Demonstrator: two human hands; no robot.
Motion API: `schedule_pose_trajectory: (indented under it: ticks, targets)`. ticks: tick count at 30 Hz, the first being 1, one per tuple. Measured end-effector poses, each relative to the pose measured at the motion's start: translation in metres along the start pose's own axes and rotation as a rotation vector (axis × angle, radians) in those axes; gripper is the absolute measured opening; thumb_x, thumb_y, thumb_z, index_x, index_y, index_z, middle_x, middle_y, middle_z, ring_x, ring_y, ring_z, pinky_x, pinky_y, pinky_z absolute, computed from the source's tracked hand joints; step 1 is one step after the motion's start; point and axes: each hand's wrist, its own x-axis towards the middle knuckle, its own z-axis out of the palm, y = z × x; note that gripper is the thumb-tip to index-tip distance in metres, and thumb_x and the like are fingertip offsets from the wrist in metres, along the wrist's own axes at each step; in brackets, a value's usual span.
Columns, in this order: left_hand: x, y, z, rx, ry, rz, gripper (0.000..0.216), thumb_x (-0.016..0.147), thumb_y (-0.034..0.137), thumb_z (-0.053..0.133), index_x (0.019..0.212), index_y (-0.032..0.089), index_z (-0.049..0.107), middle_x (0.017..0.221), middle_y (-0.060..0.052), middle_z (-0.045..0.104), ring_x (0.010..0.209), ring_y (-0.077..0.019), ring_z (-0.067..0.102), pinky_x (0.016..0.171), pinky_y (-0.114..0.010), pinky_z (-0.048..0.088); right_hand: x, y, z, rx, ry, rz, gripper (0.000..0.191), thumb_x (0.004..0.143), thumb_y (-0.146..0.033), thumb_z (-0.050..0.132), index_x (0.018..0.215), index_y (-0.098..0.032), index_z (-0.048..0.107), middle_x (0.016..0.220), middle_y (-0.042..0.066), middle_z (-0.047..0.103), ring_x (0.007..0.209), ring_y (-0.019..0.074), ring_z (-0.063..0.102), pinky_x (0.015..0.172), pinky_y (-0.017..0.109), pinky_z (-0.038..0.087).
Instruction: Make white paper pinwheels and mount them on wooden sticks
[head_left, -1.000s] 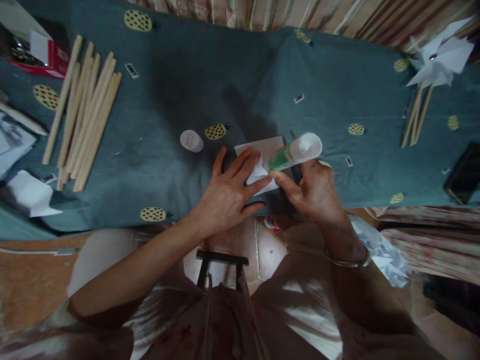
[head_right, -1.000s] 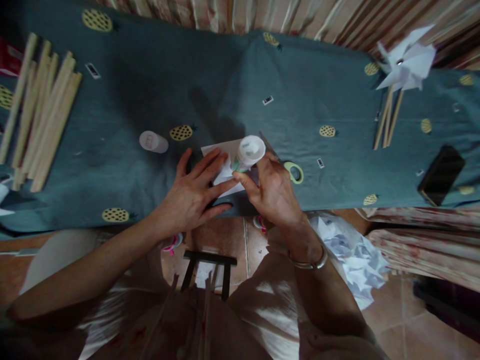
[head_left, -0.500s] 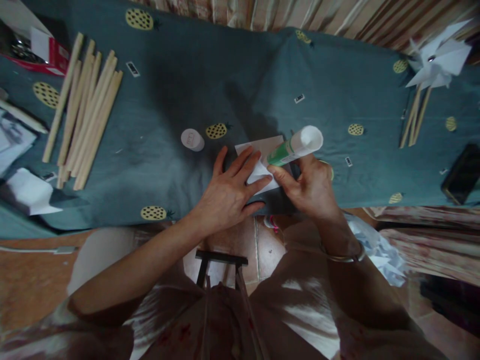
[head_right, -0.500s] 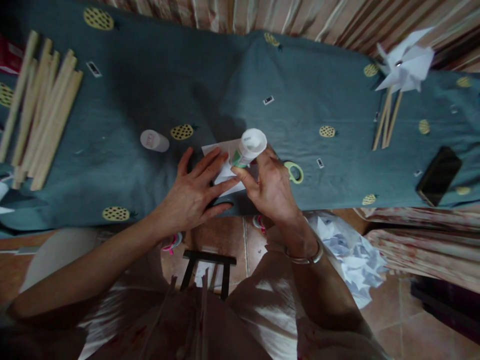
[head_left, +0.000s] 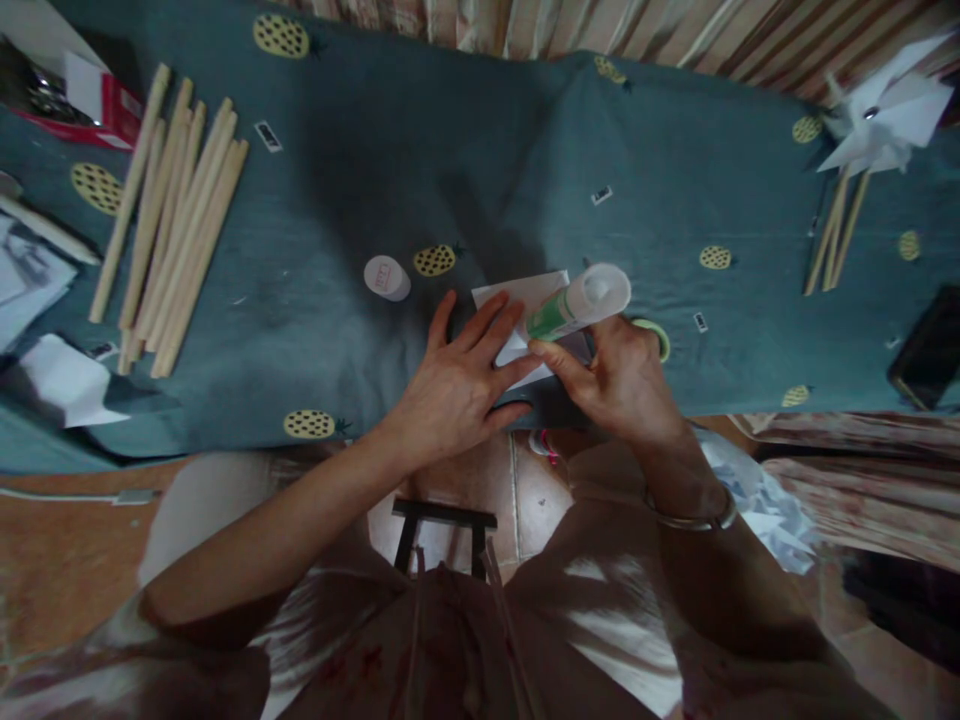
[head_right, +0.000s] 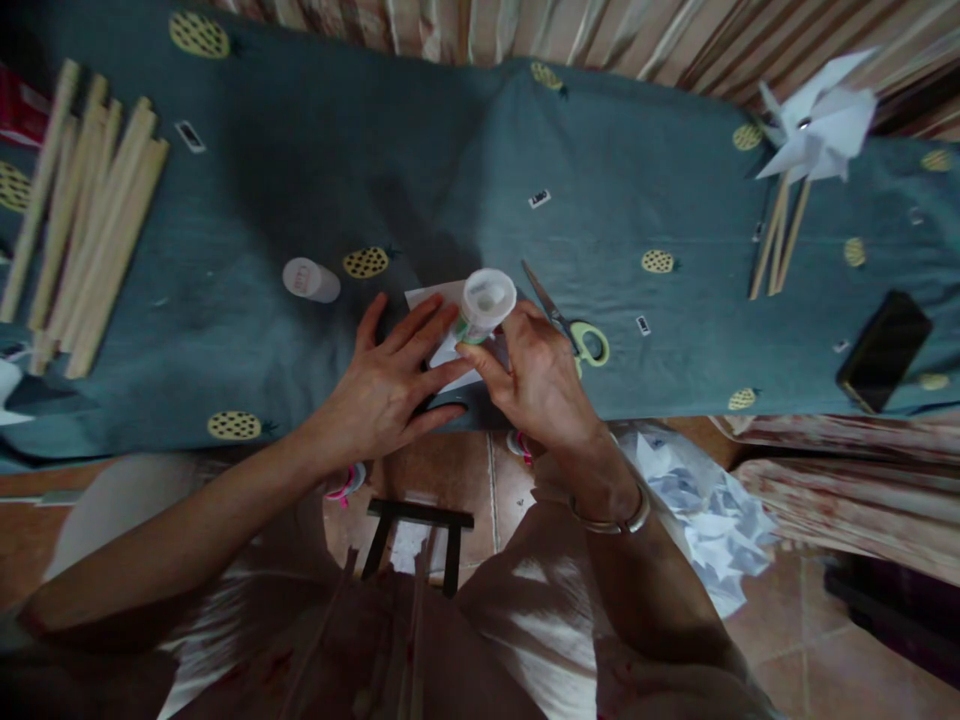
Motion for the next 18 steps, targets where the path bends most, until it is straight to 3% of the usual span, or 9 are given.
schedule_pose_trajectory:
  ticks: [10,18]
  targets:
    - [-0.0005,-0.0016,0.003,0.007,0.025,0.02,0.056,0.085,0.05,0.064,0.135,0.028,0.053,0.154,-0.015,0.04,0.145,-0.0366,0.029,0.115,-0.067,0.011,-0.0037,0.0046,-0.0057,0.004,-0.025,0.005,0.04,0.093,-0.053,0.048,0.093,-0.015,0.063,0.088,0.012,0.069,0.083,0.0255,0.067,0.074,0.035,0.051]
    - [-0.0003,-0.0025,0.003,-0.036,0.031,0.026,0.051,0.086,0.049,0.062,0.132,0.028,0.056,0.154,-0.014,0.039,0.145,-0.0374,0.029,0.114,-0.069,0.011,-0.0034,0.0069,0.0015,0.278,0.093,0.176,0.029,0.082,-0.047,0.068,0.087,-0.019,0.063,0.082,0.008,0.069,0.086,0.026,0.067,0.08,0.04,0.051]
